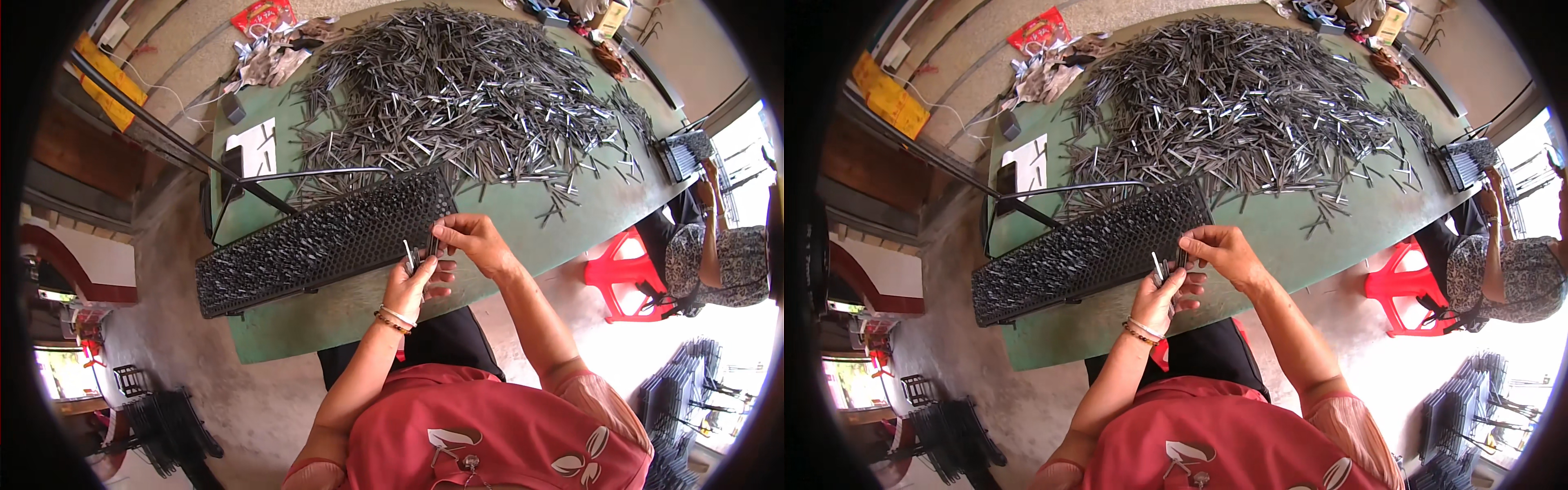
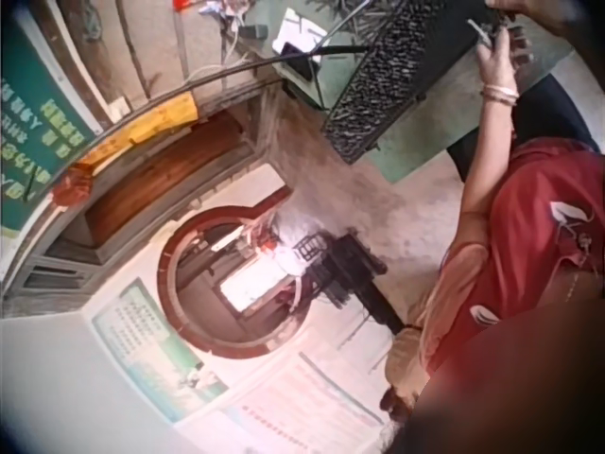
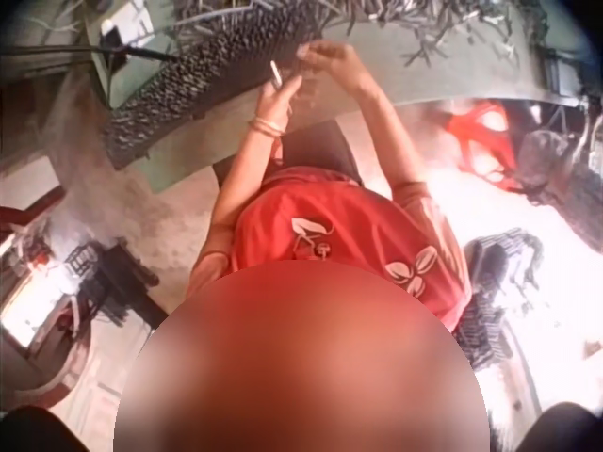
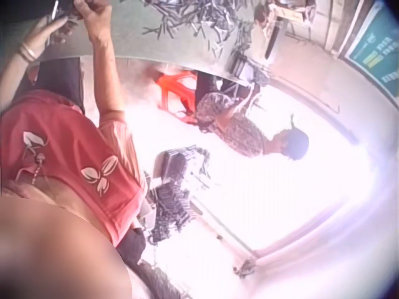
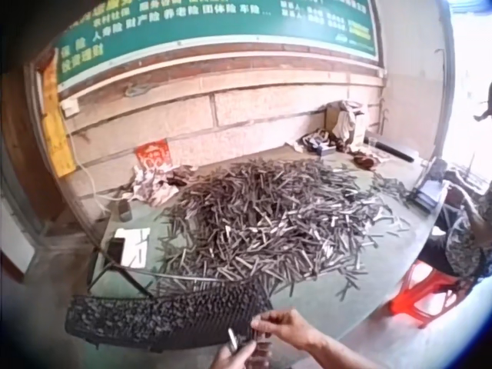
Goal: Manually inserting small metal pins from a pile into a perforated grid tray.
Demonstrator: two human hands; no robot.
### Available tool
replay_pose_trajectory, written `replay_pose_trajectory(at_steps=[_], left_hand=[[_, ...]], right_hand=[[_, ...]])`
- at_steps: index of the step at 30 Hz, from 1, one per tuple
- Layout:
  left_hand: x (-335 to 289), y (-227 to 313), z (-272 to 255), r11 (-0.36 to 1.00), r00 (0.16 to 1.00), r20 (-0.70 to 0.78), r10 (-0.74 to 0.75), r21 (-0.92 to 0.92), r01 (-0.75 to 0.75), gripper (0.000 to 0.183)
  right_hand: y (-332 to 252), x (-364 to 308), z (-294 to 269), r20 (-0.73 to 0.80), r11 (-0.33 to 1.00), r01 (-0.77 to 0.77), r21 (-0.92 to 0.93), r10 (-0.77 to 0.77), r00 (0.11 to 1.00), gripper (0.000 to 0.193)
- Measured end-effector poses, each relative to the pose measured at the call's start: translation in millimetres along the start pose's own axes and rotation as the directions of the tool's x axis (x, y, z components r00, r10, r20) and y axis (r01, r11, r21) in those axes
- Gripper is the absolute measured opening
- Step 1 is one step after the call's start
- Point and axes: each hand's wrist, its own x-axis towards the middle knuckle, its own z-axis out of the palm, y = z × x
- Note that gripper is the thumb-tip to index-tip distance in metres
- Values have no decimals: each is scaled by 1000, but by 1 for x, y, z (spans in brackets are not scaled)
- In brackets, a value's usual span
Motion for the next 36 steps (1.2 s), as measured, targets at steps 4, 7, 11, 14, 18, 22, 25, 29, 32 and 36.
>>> replay_pose_trajectory(at_steps=[4, 7, 11, 14, 18, 22, 25, 29, 32, 36], left_hand=[[0, -2, 2, 1000, 1000, 3, 11, -9, -11, 25], [-1, -1, 3, 999, 1000, -3, -3, -44, 3, 25], [2, 2, 4, 992, 999, -35, -5, -127, 0, 26], [3, 5, 5, 992, 999, -36, -22, -124, 18, 26], [2, 6, 7, 993, 998, -9, -65, -98, 64, 26], [-1, 4, 5, 992, 997, -16, -77, -100, 75, 27], [-1, 3, 1, 984, 996, -6, -86, -156, 84, 28], [1, 2, -1, 974, 995, 32, -97, -201, 102, 29], [2, 1, -1, 969, 994, 29, -105, -223, 109, 29], [0, 2, -4, 970, 992, 21, -122, -208, 124, 28]], right_hand=[[1, 3, -4, -4, 998, -50, -42, 50, 999, 24], [-3, 5, -6, -24, 999, 3, -36, -4, 1000, 24], [-20, 13, -16, -108, 978, 164, -126, -178, 978, 21], [-35, 29, -23, -134, 894, 330, -304, -383, 914, 20], [-43, 57, -27, 97, 645, 488, -588, -542, 834, 16], [-33, 71, -27, 185, 609, 502, -614, -507, 842, 16], [-26, 73, -29, 177, 653, 506, -564, -503, 846, 16], [-19, 71, -29, 110, 691, 481, -540, -509, 854, 15], [-13, 68, -26, 76, 671, 451, -589, -509, 857, 15], [-9, 69, -27, 134, 567, 531, -630, -594, 793, 16]])
